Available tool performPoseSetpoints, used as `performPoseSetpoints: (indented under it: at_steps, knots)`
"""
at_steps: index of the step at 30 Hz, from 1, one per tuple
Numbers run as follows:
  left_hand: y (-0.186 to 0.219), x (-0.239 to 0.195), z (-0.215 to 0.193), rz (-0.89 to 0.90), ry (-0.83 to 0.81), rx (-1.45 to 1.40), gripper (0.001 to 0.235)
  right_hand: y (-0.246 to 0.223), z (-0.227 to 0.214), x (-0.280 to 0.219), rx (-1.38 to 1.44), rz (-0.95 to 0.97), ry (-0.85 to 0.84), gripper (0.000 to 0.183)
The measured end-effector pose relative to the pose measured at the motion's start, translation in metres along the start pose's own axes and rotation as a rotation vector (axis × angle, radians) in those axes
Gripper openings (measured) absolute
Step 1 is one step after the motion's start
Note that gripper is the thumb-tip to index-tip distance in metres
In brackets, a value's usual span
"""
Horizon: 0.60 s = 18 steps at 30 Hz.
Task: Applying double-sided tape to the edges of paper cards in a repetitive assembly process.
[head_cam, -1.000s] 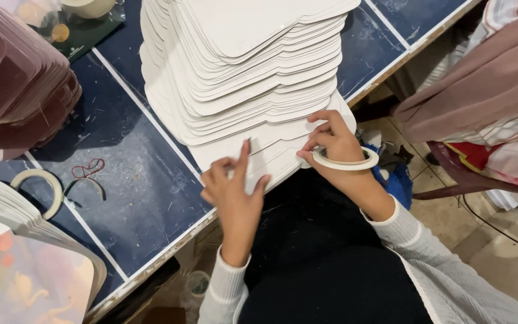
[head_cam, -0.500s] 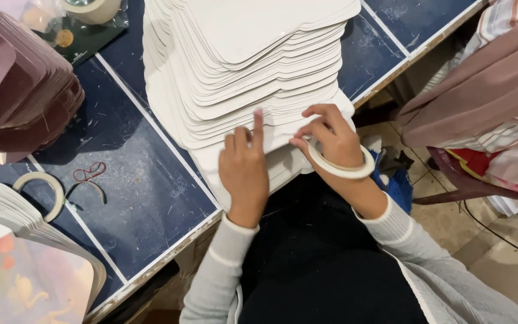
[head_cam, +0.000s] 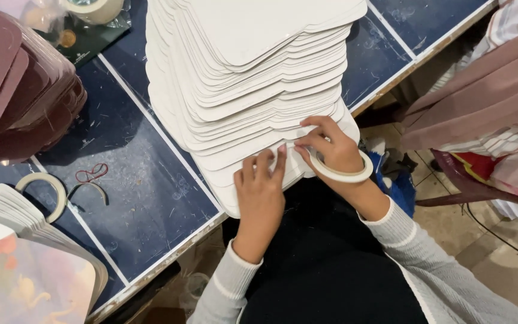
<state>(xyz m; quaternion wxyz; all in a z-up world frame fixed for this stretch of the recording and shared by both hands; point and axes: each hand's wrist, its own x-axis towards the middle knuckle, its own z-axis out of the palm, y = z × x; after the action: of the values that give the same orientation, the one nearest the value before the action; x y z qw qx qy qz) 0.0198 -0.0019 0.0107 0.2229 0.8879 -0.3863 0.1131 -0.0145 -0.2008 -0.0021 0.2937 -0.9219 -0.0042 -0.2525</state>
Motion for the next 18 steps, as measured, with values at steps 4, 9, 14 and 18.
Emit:
performPoseSetpoints:
  at_steps: [4, 9, 14, 18]
  knots:
    - [0.003, 0.009, 0.008, 0.029, 0.059, 0.045, 0.042, -0.008, 0.002, -0.015, -0.083, -0.077, 0.032, 0.006]
    - [-0.024, -0.002, -0.011, -0.161, 0.073, -0.141, 0.041, -0.044, -0.013, -0.008, 0.227, 0.075, 0.052, 0.007]
    - [-0.047, -0.035, -0.053, -0.459, 0.050, -0.280, 0.065, -0.060, 0.018, -0.016, 0.362, 0.104, -0.102, 0.008]
    - [-0.043, -0.046, -0.062, -0.684, -0.086, -0.512, 0.071, -0.073, 0.043, -0.022, 0.289, 0.046, -0.212, 0.011]
